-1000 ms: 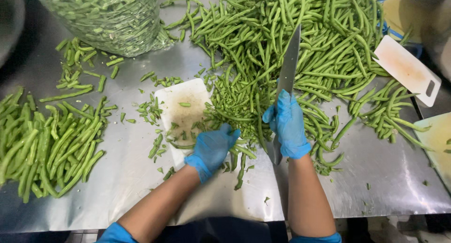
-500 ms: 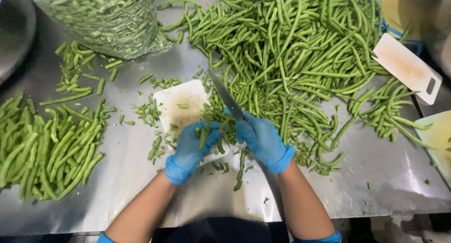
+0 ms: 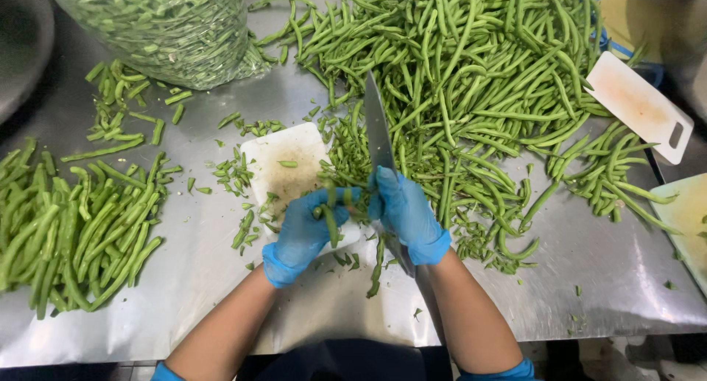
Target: The person trims the ends off green beans at a stainless steel prep table, holding a knife in one hand and a bundle of beans in the other, cutting off the stem ends and letting trimmed pieces fall aside. They repeatedly gather more beans from the pile and continue trimming, while other workers trim beans at the same table.
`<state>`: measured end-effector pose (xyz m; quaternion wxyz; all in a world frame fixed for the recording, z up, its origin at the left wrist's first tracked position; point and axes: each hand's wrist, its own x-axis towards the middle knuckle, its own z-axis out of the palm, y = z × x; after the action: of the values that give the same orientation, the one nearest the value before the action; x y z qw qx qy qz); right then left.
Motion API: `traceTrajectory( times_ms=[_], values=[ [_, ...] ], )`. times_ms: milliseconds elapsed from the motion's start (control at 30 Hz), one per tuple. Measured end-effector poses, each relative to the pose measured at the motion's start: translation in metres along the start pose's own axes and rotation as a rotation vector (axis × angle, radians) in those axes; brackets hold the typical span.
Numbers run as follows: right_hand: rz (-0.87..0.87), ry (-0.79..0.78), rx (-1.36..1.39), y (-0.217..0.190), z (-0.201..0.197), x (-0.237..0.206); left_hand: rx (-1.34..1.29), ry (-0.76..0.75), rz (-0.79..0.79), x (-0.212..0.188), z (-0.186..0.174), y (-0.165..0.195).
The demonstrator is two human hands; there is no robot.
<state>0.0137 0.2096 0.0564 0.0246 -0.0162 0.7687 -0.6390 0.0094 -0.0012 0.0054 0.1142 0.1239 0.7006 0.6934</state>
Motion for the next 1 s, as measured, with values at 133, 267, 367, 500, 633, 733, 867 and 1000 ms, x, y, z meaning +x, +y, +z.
traceTrajectory(
  times_ms=[133,267,367,500,633,733,867,1000],
  values=[
    [-0.057,0.266,-0.147,0.002,-0.008,0.004,-0.187,0.208,0.247,0.002,-0.005,-0.010],
    [-0.035,0.460,-0.165,0.001,-0.021,0.006,-0.120,0.339,0.304,0.003,-0.012,-0.018],
    [-0.150,0.426,-0.168,0.000,-0.021,0.003,-0.109,0.328,0.441,0.003,-0.008,-0.019],
    [-0.294,0.130,-0.283,0.003,-0.007,-0.004,0.009,0.339,0.476,-0.004,0.001,-0.010],
    [-0.356,-0.021,-0.342,0.005,0.002,-0.010,-0.210,0.353,0.064,-0.009,0.004,0.006],
    [-0.346,-0.037,-0.323,0.007,0.008,-0.013,-0.333,0.290,0.062,-0.012,0.005,0.018],
    [-0.295,-0.119,-0.168,0.010,0.011,-0.015,-0.323,0.175,-0.022,-0.017,0.005,0.032],
    [-0.159,-0.321,-0.075,0.013,0.008,-0.014,-0.485,0.090,-0.091,-0.011,0.001,0.041]
  ],
)
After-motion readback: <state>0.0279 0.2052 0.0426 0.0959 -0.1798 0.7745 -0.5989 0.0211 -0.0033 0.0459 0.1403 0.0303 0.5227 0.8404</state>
